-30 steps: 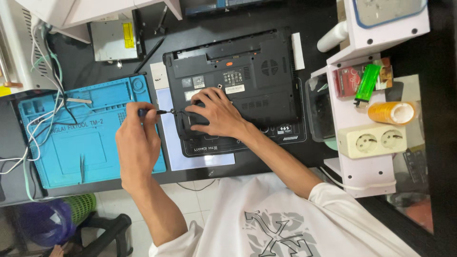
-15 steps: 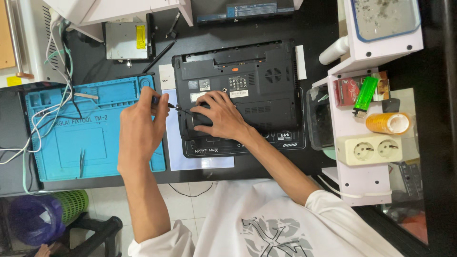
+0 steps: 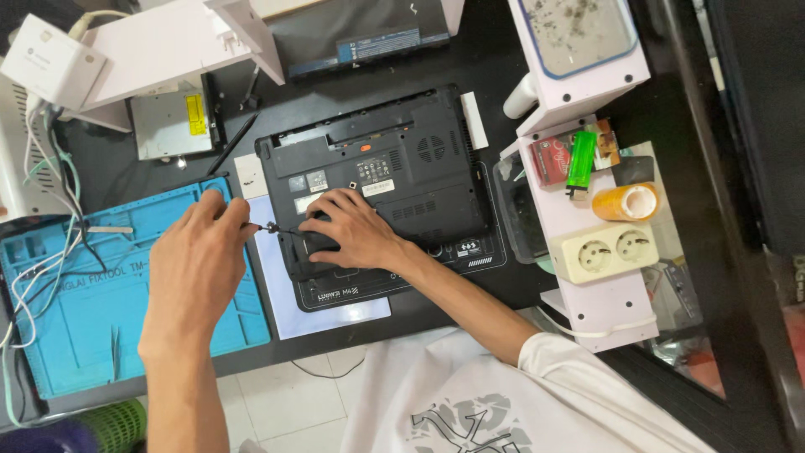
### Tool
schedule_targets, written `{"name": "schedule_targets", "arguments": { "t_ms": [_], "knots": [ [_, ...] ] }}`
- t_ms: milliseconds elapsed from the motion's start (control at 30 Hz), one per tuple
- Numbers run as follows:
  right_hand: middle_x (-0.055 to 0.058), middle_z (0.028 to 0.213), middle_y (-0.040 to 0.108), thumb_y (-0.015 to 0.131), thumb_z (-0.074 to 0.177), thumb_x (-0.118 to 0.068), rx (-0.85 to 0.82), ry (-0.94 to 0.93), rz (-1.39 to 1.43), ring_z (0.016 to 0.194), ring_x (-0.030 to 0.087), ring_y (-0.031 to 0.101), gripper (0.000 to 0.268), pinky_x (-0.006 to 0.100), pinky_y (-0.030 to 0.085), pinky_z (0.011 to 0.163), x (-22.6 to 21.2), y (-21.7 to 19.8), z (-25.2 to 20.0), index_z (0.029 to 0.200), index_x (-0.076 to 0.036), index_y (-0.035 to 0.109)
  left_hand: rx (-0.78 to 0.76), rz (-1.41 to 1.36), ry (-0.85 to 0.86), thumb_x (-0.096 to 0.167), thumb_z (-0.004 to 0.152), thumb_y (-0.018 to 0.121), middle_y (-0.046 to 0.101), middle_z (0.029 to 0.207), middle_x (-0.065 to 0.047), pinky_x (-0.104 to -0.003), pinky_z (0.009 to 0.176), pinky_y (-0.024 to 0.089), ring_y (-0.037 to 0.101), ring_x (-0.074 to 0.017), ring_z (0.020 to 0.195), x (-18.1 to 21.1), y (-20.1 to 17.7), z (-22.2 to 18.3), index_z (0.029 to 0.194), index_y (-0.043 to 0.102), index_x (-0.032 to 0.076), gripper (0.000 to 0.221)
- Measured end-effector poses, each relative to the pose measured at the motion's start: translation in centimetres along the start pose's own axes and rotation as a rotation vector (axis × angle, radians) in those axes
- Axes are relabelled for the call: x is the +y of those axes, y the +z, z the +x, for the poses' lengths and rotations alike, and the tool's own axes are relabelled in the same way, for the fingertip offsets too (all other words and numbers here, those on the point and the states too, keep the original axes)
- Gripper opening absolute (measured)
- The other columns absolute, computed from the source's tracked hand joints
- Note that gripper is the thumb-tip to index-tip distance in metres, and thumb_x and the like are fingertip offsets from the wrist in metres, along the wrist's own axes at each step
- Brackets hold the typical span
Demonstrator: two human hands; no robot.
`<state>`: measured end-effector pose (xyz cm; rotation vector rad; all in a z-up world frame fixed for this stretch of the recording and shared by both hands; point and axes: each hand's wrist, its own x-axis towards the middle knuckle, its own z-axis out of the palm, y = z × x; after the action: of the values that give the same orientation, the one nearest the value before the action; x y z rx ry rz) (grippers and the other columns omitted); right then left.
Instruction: The person removes the back cover of a laptop, unscrews internal components, and disconnects a battery cable. They then reassemble the laptop by reconnecting the cable, screwing the components back in place, and securing the back cover. Finally, the person opens the laptop lid to reveal the keyboard and screen.
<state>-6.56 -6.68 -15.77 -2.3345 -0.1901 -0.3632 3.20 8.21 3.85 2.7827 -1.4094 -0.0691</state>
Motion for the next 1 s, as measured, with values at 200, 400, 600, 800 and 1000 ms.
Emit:
{"name": "schedule_targets", "arguments": {
  "t_ms": [200, 400, 600, 800, 1000],
  "knots": [
    [0.003, 0.125, 0.060, 0.086, 0.076, -0.039, -0.005, 0.008, 0.013, 0.131, 0.029, 0.048, 0.048, 0.046, 0.037, 0.115, -0.3, 0.1, -0.2, 0.117, -0.016, 0.073, -0.031, 0.049, 0.095, 0.015, 0.089, 0.071, 0.061, 0.094, -0.008, -0.043, 0.074, 0.053, 0.066, -0.0293, 0.093, -0.8, 0.3, 0.5, 0.100, 0.066, 0.006, 0.015],
    [0.004, 0.126, 0.059, 0.086, 0.076, -0.039, -0.010, 0.012, -0.001, 0.131, 0.030, 0.048, 0.048, 0.048, 0.036, 0.116, -0.1, 0.4, -0.1, 0.116, -0.016, 0.072, -0.123, 0.095, 0.029, 0.022, 0.093, 0.071, 0.063, 0.091, -0.009, -0.043, 0.072, 0.055, 0.069, -0.0307, 0.092, -1.3, 1.1, 1.1, 0.096, 0.068, 0.006, 0.017],
    [0.009, 0.139, 0.053, 0.086, 0.075, -0.048, -0.087, -0.066, -0.032, 0.138, 0.031, 0.043, 0.065, 0.054, 0.031, 0.120, -0.2, -0.1, -0.4, 0.127, -0.015, 0.067, -0.157, 0.117, 0.019, 0.022, 0.093, 0.069, 0.066, 0.092, -0.011, -0.043, 0.070, 0.056, 0.070, -0.0326, 0.086, -1.1, 1.1, 0.8, 0.096, 0.069, 0.004, 0.018],
    [0.011, 0.159, 0.037, 0.085, 0.068, -0.054, -0.172, -0.110, -0.144, 0.151, 0.033, 0.030, 0.083, 0.062, 0.020, 0.125, -0.3, 0.4, -0.2, 0.137, -0.017, 0.059, -0.188, 0.137, -0.013, 0.026, 0.097, 0.068, 0.065, 0.096, -0.011, -0.043, 0.072, 0.057, 0.070, -0.0327, 0.090, -0.7, 0.7, 1.1, 0.094, 0.069, 0.004, 0.022],
    [0.011, 0.159, 0.036, 0.085, 0.068, -0.056, -0.183, -0.095, -0.137, 0.151, 0.033, 0.028, 0.085, 0.063, 0.018, 0.125, 0.1, 0.8, -0.4, 0.139, -0.016, 0.058, -0.194, 0.022, -0.039, 0.015, 0.085, 0.071, 0.060, 0.105, -0.014, -0.045, 0.067, 0.055, 0.068, -0.0347, 0.088, -0.6, -0.1, 0.9, 0.104, 0.067, 0.000, 0.025]
  ]
}}
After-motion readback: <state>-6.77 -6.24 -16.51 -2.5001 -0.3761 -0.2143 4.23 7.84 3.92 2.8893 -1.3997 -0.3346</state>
